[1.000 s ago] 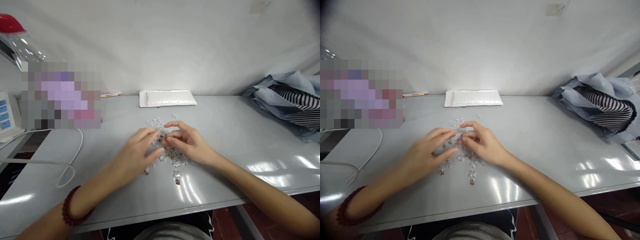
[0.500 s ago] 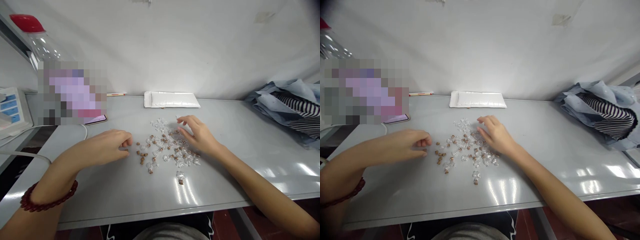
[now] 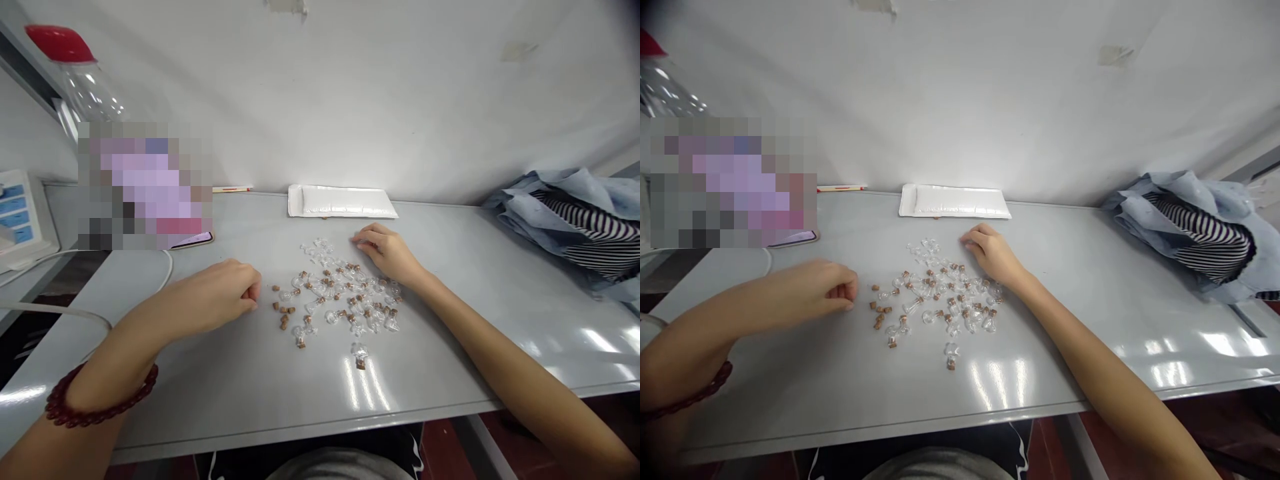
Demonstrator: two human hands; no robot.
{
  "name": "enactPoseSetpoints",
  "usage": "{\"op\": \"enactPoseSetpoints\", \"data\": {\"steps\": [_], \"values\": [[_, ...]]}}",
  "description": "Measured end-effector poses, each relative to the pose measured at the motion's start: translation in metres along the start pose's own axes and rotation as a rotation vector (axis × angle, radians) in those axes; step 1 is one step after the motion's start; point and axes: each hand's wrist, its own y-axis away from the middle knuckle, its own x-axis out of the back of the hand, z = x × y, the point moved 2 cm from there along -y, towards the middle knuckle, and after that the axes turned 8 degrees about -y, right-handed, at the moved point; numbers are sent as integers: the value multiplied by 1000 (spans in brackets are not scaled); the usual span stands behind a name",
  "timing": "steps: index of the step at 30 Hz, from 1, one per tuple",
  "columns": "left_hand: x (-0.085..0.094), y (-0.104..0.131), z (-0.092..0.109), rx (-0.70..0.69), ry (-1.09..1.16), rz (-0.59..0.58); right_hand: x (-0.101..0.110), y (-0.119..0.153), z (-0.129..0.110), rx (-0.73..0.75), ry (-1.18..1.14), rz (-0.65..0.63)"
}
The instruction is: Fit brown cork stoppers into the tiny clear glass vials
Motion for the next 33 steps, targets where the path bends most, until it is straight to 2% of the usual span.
{"op": "enactPoseSetpoints", "data": {"steps": [4, 11, 15, 19, 24, 28, 33], "values": [[7, -3, 6, 10, -12, 27, 2, 4, -4, -68, -8, 29], [18, -11, 12, 53, 222, 249, 6, 8, -8, -120, -93, 71], [20, -12, 27, -33, 385, 382, 11, 13, -26, -267, -391, 56], [11, -13, 55, -157, 575, 376, 4, 22, -58, -334, -781, -81], [-6, -16, 79, -270, 739, 358, -13, 32, -84, -337, -1067, -247], [-10, -17, 81, -243, 775, 374, -17, 36, -89, -313, -1117, -280], [-10, -16, 81, -274, 839, 390, -14, 38, -89, -296, -1039, -265]]}}
